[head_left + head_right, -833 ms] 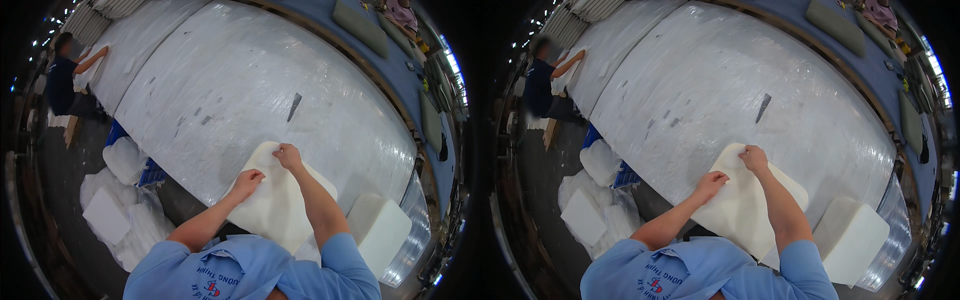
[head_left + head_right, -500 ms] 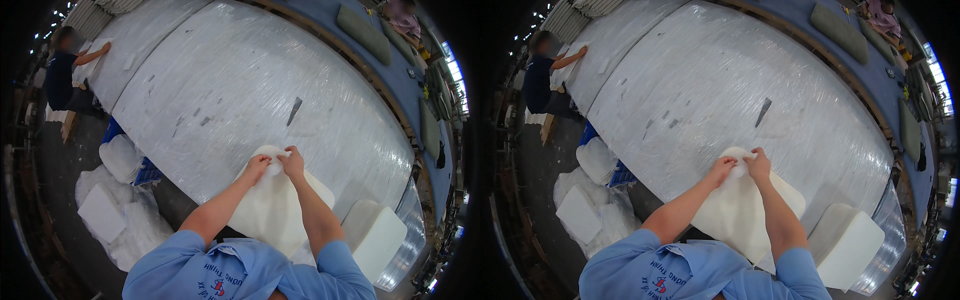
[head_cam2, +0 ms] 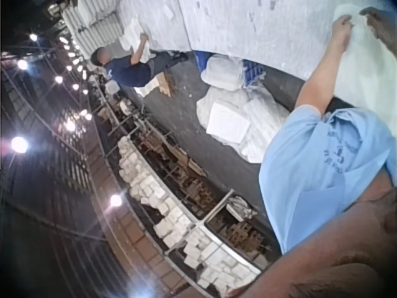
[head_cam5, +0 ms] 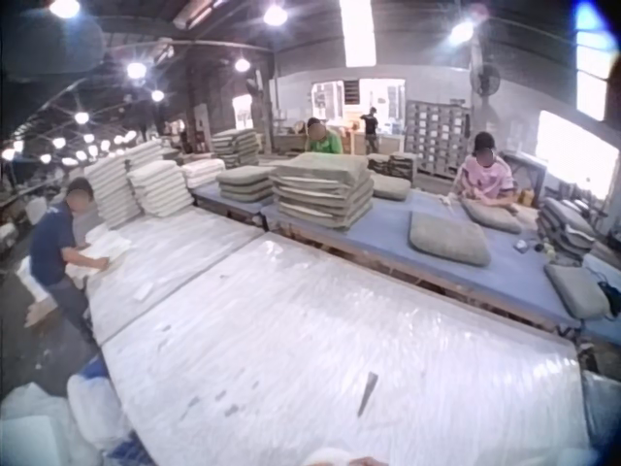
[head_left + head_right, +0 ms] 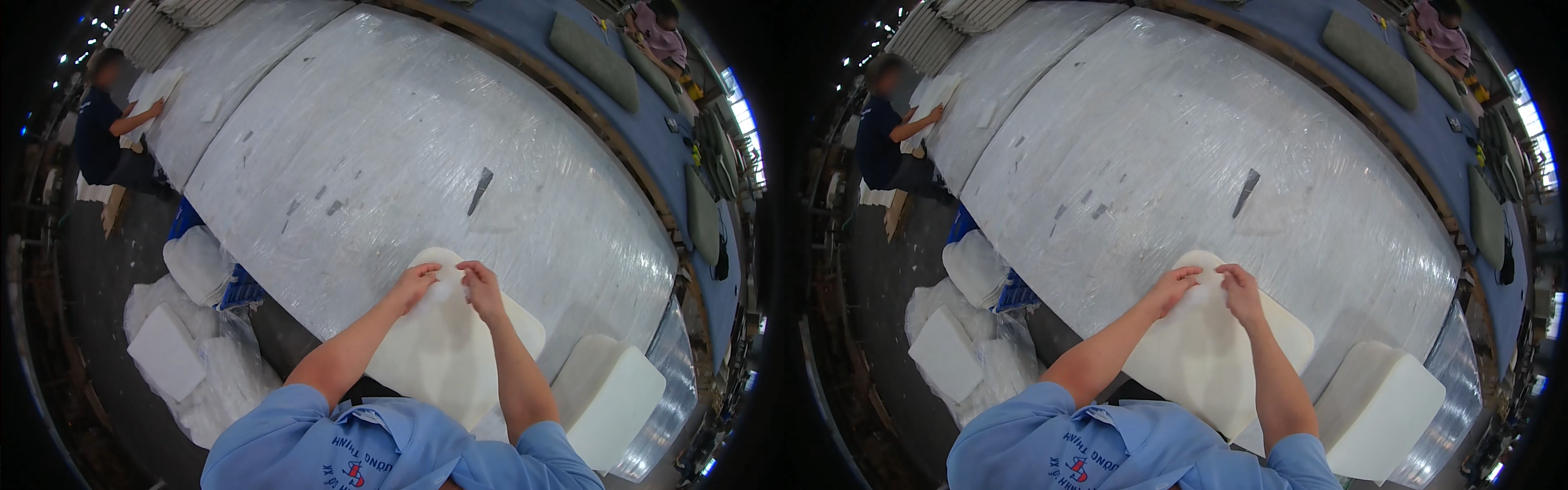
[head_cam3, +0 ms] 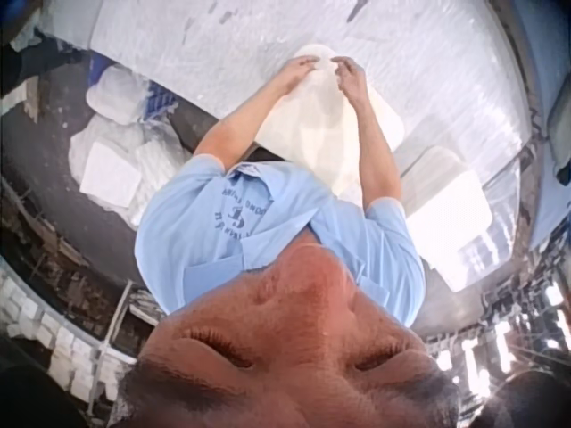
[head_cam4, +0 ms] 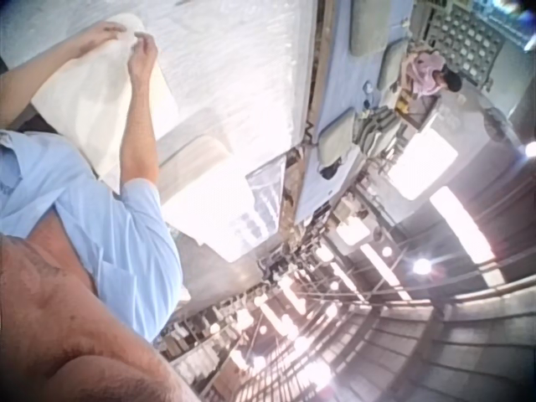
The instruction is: The person repeatedly picks up white pillow covers, opens them, and inserts white foam inserts by hand. The person then folds the covers closed and stacks the finished pillows. The person also pulls loose white filling from a green bag and places it onto foam pieces.
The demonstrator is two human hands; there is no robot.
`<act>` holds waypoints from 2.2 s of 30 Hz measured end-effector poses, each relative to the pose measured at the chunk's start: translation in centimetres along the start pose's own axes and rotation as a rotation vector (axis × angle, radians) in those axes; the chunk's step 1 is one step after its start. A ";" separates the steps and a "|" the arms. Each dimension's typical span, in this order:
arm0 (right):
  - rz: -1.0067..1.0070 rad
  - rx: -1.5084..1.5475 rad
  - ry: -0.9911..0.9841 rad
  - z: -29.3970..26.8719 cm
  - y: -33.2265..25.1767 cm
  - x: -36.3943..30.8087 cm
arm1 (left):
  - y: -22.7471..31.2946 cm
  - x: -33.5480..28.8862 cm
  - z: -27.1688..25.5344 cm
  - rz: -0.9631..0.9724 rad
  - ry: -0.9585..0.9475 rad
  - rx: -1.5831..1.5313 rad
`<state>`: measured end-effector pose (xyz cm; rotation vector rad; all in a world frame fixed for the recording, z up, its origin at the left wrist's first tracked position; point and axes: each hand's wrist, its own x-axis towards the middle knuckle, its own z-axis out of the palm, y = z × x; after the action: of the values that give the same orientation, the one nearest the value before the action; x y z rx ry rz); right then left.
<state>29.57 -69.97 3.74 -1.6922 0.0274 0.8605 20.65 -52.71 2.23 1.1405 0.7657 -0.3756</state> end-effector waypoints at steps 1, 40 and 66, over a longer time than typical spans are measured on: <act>0.067 -0.004 -0.063 1.3 -0.9 0.2 | 0.1 -0.1 0.0 0.015 -0.019 0.001; 0.378 0.118 -0.146 1.9 -1.7 5.9 | 0.9 1.6 -0.3 -0.136 -0.042 -0.198; -0.120 -0.820 0.359 1.3 1.8 13.1 | 0.2 5.0 -0.4 -0.002 0.051 -0.121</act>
<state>37.61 -64.02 -4.96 -2.5712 -0.2069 0.4794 24.11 -51.72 -1.27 1.0387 0.8238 -0.2985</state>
